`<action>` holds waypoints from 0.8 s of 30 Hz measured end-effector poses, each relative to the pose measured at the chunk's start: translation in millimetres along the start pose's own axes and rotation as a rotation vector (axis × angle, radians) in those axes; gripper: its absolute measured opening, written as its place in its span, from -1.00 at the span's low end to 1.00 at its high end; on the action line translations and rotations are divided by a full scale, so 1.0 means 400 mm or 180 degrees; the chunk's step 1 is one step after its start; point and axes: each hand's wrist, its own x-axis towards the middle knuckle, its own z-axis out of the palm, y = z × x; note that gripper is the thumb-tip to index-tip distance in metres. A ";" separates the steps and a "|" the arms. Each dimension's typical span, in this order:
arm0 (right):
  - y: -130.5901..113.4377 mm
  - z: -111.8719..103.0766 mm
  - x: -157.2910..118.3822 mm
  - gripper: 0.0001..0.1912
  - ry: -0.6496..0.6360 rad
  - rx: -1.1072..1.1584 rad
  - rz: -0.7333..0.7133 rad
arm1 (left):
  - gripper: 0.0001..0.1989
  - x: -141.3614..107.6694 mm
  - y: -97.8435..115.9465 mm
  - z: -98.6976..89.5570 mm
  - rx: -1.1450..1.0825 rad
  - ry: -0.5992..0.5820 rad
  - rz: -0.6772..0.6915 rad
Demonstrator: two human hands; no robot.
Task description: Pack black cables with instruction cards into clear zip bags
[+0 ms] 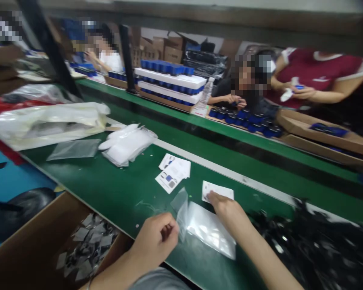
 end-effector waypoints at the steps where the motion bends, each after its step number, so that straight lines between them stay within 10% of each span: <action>1: -0.001 -0.004 0.002 -0.67 -0.0006 0.0027 0.0095 | -0.79 0.000 -0.002 0.001 -0.0024 -0.0038 -0.0002; 9: -0.025 -0.088 -0.035 -0.80 0.0904 0.0336 0.0924 | -0.74 0.043 0.009 0.027 -0.1589 0.0328 -0.1241; 13: -0.106 -0.144 -0.118 -0.72 0.1886 0.1553 0.0067 | -0.76 0.074 0.040 0.041 -0.3051 0.0043 -0.1984; 16: -0.171 -0.134 -0.161 -0.65 0.1868 0.1938 0.0000 | -0.79 0.084 0.056 0.058 -0.3478 -0.0071 -0.1969; 21: -0.221 -0.090 -0.169 -0.79 0.1952 0.2476 0.1255 | -0.81 0.092 0.071 0.084 -0.2936 0.0344 -0.1677; 24: -0.225 -0.086 -0.160 -0.77 0.1791 0.2606 0.0978 | -0.82 0.095 0.069 0.094 -0.2779 0.0681 -0.1507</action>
